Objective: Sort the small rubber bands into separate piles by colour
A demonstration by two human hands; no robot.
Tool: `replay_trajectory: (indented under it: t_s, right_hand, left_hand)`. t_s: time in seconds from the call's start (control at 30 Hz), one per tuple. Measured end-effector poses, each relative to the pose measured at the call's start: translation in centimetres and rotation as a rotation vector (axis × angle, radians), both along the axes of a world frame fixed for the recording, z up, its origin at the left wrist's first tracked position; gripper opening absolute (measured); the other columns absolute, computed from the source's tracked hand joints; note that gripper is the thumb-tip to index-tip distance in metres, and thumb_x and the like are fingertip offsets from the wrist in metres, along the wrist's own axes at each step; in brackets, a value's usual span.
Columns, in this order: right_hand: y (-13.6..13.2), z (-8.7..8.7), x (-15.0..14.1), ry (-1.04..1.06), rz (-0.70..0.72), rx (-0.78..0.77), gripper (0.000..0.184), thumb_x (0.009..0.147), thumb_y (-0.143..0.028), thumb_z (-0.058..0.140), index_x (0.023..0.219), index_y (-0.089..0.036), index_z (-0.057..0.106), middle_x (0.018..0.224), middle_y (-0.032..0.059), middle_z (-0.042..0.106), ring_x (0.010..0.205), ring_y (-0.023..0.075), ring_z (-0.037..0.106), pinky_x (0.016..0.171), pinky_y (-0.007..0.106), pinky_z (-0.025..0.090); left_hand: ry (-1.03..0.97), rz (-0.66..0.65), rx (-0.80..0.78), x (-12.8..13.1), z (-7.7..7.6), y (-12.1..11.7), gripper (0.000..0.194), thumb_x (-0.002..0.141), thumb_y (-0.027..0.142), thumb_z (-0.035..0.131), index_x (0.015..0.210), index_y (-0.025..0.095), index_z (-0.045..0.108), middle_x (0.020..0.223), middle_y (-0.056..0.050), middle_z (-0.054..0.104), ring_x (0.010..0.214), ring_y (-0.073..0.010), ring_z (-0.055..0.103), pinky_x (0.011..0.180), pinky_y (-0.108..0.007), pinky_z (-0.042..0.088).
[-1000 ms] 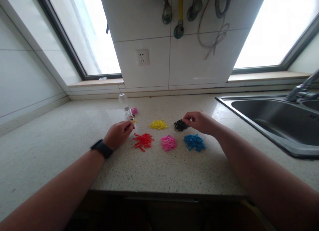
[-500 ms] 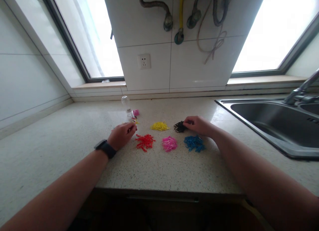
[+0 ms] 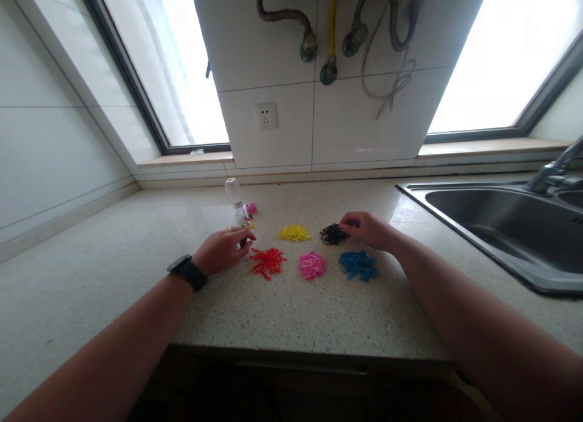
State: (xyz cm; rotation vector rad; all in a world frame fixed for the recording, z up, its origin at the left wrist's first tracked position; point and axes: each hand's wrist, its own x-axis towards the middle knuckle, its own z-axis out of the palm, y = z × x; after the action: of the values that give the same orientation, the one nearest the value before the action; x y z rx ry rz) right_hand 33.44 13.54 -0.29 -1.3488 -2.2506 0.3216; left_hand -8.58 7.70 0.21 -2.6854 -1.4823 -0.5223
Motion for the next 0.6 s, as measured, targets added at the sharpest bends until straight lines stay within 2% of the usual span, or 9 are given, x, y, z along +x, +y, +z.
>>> replay_trajectory:
  t_s: [0.13, 0.3, 0.6]
  right_hand:
    - [-0.15, 0.19, 0.01, -0.012, 0.002, 0.004, 0.031, 0.092, -0.042, 0.056, 0.095, -0.018, 0.075, 0.081, 0.0057, 0.072, 0.067, 0.0155, 0.059, 0.064, 0.030, 0.042]
    - [-0.21, 0.24, -0.05, -0.017, 0.003, 0.021, 0.030, 0.092, -0.043, 0.057, 0.094, -0.019, 0.075, 0.082, 0.0052, 0.073, 0.068, 0.0155, 0.059, 0.064, 0.030, 0.041]
    - [-0.05, 0.10, -0.02, -0.021, -0.005, 0.023, 0.028, 0.091, -0.044, 0.058, 0.092, -0.021, 0.074, 0.082, 0.0045, 0.074, 0.068, 0.0164, 0.061, 0.063, 0.030, 0.041]
  left_hand:
    - [0.064, -0.035, -0.043, -0.65, 0.31, 0.02, 0.025, 0.098, 0.032, 0.053, 0.112, 0.025, 0.073, 0.107, -0.006, 0.073, 0.091, -0.0205, 0.068, 0.084, -0.035, 0.051]
    - [0.059, -0.096, -0.061, -0.33, 0.34, -0.25, 0.026, 0.098, 0.036, 0.056, 0.116, 0.026, 0.073, 0.099, -0.004, 0.073, 0.090, -0.0191, 0.068, 0.084, -0.034, 0.051]
    - [0.106, -0.092, -0.024, -0.08, 0.10, -0.11, 0.021, 0.100, 0.036, 0.056, 0.102, 0.026, 0.073, 0.096, -0.002, 0.072, 0.089, -0.0196, 0.067, 0.082, -0.035, 0.051]
